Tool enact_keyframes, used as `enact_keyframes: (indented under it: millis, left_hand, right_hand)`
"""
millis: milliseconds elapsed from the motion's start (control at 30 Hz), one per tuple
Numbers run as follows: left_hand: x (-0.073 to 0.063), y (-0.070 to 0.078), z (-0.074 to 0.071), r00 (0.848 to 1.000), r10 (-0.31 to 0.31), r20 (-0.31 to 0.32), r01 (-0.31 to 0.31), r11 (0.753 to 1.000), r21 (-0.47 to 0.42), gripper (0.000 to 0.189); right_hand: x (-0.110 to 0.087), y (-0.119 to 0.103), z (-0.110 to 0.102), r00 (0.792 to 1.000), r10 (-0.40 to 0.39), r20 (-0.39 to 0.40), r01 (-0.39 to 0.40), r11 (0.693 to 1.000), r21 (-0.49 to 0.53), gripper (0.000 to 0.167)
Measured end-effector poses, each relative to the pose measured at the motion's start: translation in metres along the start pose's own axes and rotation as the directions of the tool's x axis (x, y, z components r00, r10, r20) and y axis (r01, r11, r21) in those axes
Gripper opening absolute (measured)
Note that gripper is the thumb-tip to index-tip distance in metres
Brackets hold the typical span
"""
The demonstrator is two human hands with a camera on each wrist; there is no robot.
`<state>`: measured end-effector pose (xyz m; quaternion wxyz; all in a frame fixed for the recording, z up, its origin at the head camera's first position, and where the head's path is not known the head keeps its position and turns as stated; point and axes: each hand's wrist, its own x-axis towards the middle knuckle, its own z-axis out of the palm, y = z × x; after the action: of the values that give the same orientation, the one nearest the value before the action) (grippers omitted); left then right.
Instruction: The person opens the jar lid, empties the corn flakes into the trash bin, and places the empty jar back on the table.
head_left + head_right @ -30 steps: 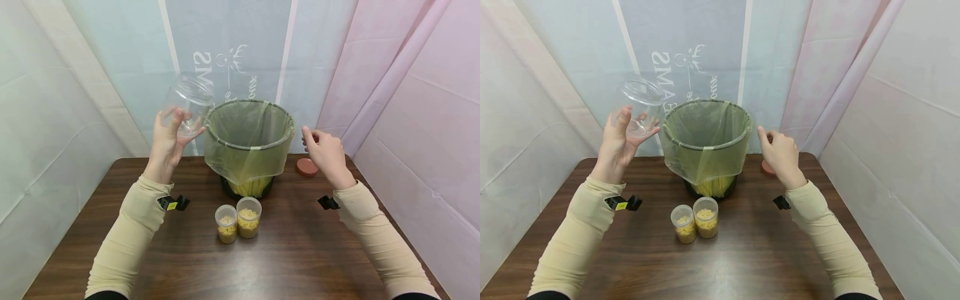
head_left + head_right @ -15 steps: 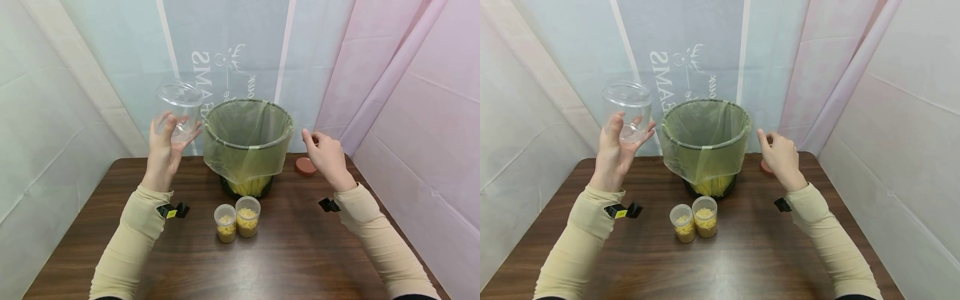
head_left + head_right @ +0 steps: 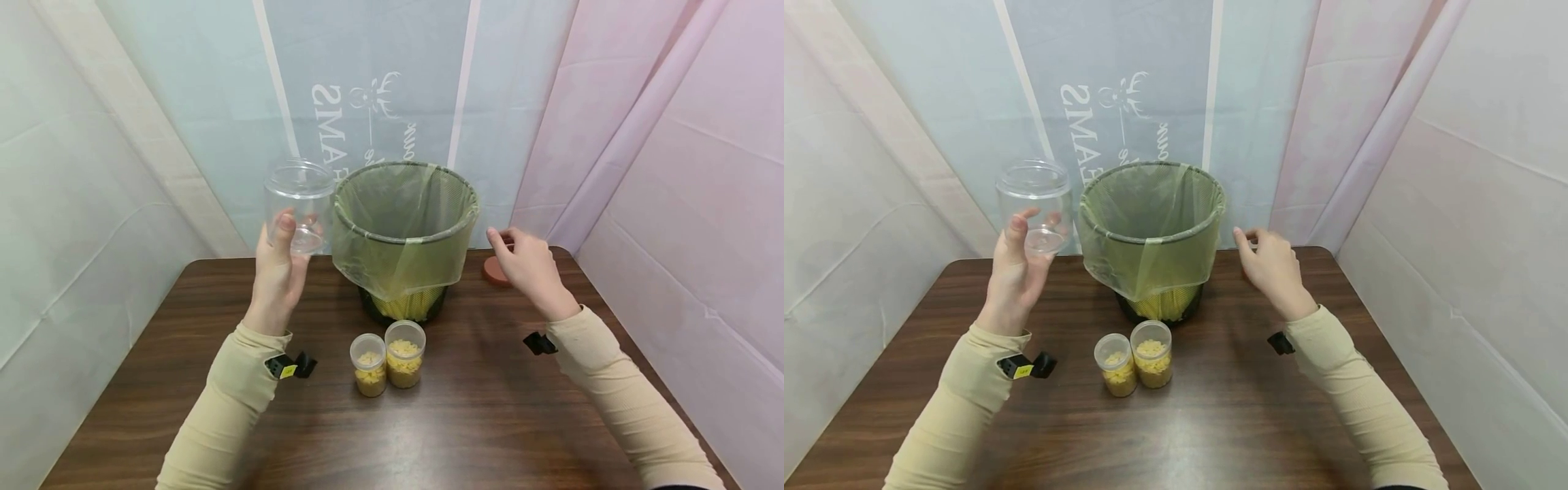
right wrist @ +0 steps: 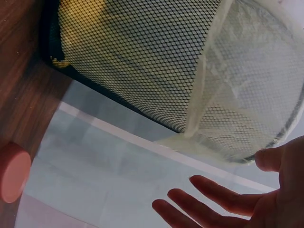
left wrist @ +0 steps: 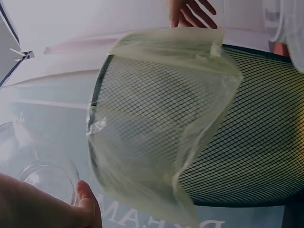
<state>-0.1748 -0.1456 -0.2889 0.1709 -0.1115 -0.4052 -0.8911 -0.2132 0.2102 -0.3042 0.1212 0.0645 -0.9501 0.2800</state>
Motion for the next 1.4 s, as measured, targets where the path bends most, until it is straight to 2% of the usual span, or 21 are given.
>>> enact_keyframes:
  millis: [100,333,467,767,1100,1267,1400]
  left_hand:
    - [-0.004,-0.005,-0.002,1.0,-0.012,0.0,0.012,1.0,-0.006,0.08]
    - [-0.008,-0.011,-0.007,0.998,-0.006,0.062,0.007,1.0,-0.007,0.082]
    - [-0.011,-0.012,-0.01,0.998,-0.028,0.048,0.028,1.0,-0.005,0.084]
    - [-0.016,-0.01,-0.02,0.998,-0.018,0.066,0.012,0.997,0.082,0.062]
    - [-0.023,-0.012,-0.026,0.997,-0.072,-0.004,0.071,0.983,0.169,0.063]
    - [-0.026,-0.015,-0.029,0.998,-0.061,-0.009,0.062,0.978,0.197,0.065]
    - [-0.027,-0.017,-0.031,0.999,-0.043,-0.015,0.045,0.972,0.232,0.066]
  right_hand:
    - [0.0,0.003,0.004,1.0,-0.027,0.016,0.027,1.0,0.015,0.064]
    - [-0.003,0.008,0.01,0.996,-0.043,0.076,0.04,0.999,0.035,0.064]
    - [-0.007,0.012,0.014,0.992,-0.04,0.122,0.036,0.999,0.037,0.064]
    - [-0.013,0.018,0.02,0.985,-0.063,0.162,0.063,0.998,0.004,0.069]
    - [-0.017,0.028,0.028,0.975,-0.102,0.198,0.11,0.994,-0.026,0.071]
    - [-0.019,0.036,0.033,0.96,-0.127,0.248,0.137,0.99,-0.023,0.074]
    - [-0.02,0.042,0.037,0.944,-0.179,0.277,0.186,0.983,0.0,0.075]
